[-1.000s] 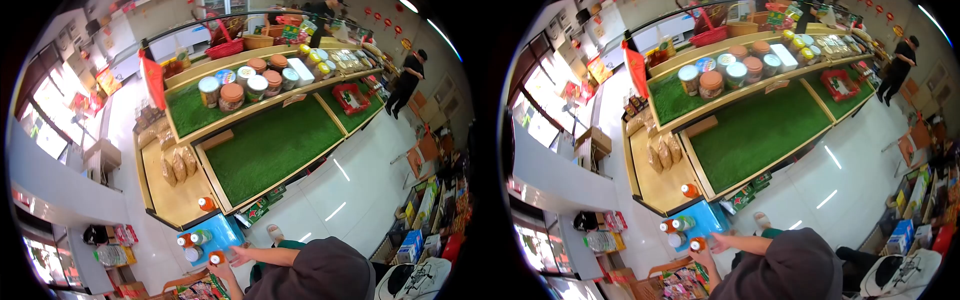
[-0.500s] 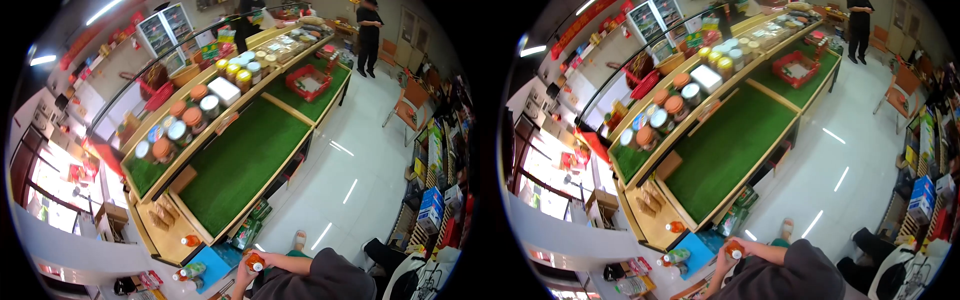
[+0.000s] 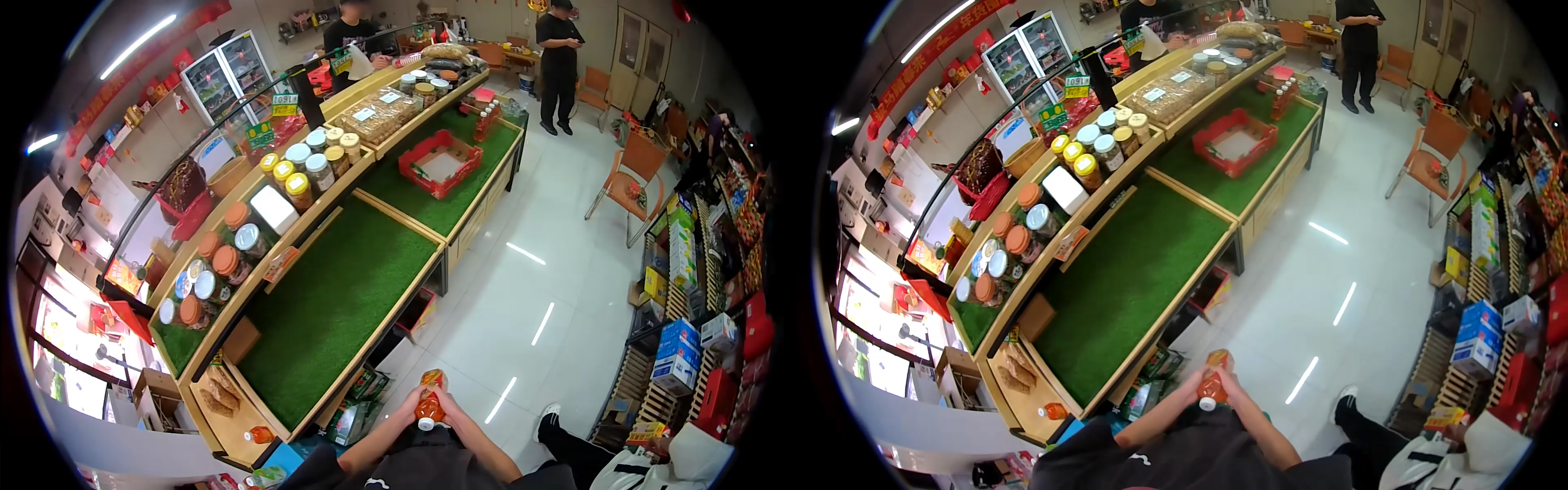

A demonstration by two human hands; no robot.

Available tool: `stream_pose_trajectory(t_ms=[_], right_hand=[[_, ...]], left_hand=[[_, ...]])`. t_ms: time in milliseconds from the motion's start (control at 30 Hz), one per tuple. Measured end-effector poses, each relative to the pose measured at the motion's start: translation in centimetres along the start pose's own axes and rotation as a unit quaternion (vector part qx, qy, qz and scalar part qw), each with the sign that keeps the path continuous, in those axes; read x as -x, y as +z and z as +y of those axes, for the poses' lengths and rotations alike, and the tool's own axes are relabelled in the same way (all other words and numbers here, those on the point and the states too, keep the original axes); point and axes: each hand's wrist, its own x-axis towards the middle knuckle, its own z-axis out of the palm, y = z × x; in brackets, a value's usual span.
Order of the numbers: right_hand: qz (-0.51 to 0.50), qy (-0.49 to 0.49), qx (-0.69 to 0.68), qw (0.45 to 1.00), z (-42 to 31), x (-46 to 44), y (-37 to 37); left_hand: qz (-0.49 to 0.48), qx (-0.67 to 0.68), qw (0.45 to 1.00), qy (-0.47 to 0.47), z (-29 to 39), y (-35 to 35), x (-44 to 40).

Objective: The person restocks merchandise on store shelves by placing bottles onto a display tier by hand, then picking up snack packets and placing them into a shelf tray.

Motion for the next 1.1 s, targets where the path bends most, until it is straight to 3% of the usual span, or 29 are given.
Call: stream_pose_trajectory(t_ms=[33, 100, 300, 467, 667, 767, 833, 1100], right_hand=[[0.003, 0.000, 0.000, 1.000, -1.1, -0.2, -0.7], [-0.033, 0.000, -0.065, 0.997, -3.9, -0.8, -1.7], [-0.026, -0.002, -0.093, 0.995, -12.0, -4.6, -2.7], [-0.030, 0.021, -0.064, 0.997, -21.6, -8.9, 0.2], [-0.075, 0.017, -0.025, 0.997, -31.4, -14.1, 2.9], [-0.081, 0.018, -0.044, 0.996, -35.2, -16.2, 3.9], [-0.081, 0.015, -0.078, 0.994, -37.1, -18.5, 3.3], [-0.045, 0.048, -0.113, 0.991, -52.7, -23.9, -2.5]], left_hand=[[-0.009, -0.037, 0.999, -0.005, 0.4, 0.7, -1.8], [-0.010, -0.011, 1.000, -0.027, 1.1, 2.7, -4.4], [-0.029, 0.056, 0.995, -0.076, 4.4, 6.0, -14.2], [-0.039, 0.076, 0.995, -0.046, 10.2, 8.3, -22.3], [0.040, 0.116, 0.992, 0.000, 20.8, 16.1, -22.0], [0.038, 0.122, 0.990, 0.054, 22.0, 15.5, -27.3], [0.046, 0.120, 0.991, 0.040, 22.8, 15.7, -30.7], [0.013, 0.090, 0.996, -0.025, 30.9, 29.2, -39.1]])
